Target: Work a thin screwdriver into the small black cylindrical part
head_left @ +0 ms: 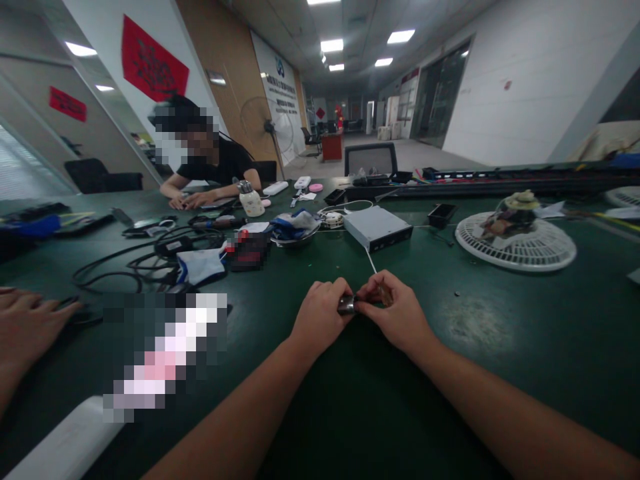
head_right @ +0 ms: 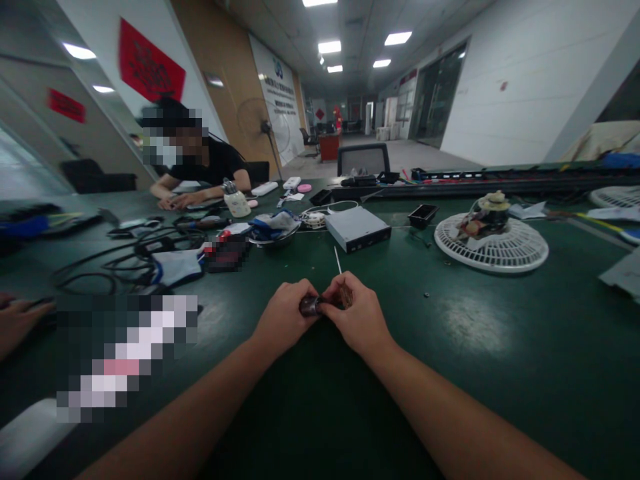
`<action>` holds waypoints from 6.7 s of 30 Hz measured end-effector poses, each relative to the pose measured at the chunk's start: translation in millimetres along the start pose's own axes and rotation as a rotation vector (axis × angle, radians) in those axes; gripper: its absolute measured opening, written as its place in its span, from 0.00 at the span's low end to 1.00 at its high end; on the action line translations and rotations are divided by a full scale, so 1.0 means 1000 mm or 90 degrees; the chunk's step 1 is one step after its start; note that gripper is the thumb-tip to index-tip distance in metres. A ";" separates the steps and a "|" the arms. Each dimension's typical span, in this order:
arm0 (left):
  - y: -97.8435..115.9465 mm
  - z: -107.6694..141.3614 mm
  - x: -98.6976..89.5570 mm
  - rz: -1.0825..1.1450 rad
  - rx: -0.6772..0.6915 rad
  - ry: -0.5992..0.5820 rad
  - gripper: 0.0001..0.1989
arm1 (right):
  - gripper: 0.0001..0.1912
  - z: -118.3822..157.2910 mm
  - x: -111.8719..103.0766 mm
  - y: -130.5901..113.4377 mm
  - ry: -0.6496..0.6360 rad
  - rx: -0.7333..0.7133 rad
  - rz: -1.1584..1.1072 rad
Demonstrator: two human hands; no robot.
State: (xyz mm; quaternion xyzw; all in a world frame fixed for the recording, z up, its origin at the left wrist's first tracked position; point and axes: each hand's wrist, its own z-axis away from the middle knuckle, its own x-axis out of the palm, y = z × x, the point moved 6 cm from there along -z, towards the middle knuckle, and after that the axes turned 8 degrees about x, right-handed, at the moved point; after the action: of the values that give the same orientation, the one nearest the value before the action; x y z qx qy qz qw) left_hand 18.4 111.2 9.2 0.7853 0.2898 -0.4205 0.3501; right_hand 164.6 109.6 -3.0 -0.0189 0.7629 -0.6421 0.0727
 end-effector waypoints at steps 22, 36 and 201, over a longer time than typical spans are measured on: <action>0.005 -0.002 0.001 -0.008 0.051 -0.005 0.07 | 0.06 0.008 -0.001 -0.019 0.053 -0.058 0.204; 0.003 -0.001 -0.001 -0.012 0.020 0.004 0.07 | 0.06 0.008 -0.002 -0.018 0.087 -0.063 0.264; -0.005 0.000 0.003 -0.077 -0.034 -0.021 0.12 | 0.23 0.011 -0.010 -0.011 0.076 -0.084 -0.066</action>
State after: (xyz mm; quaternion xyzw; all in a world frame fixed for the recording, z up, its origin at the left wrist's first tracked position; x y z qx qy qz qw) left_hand 16.1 114.2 5.1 0.7498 0.3420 -0.4458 0.3495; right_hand 175.5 98.2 7.1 -0.0245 0.8045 -0.5934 -0.0077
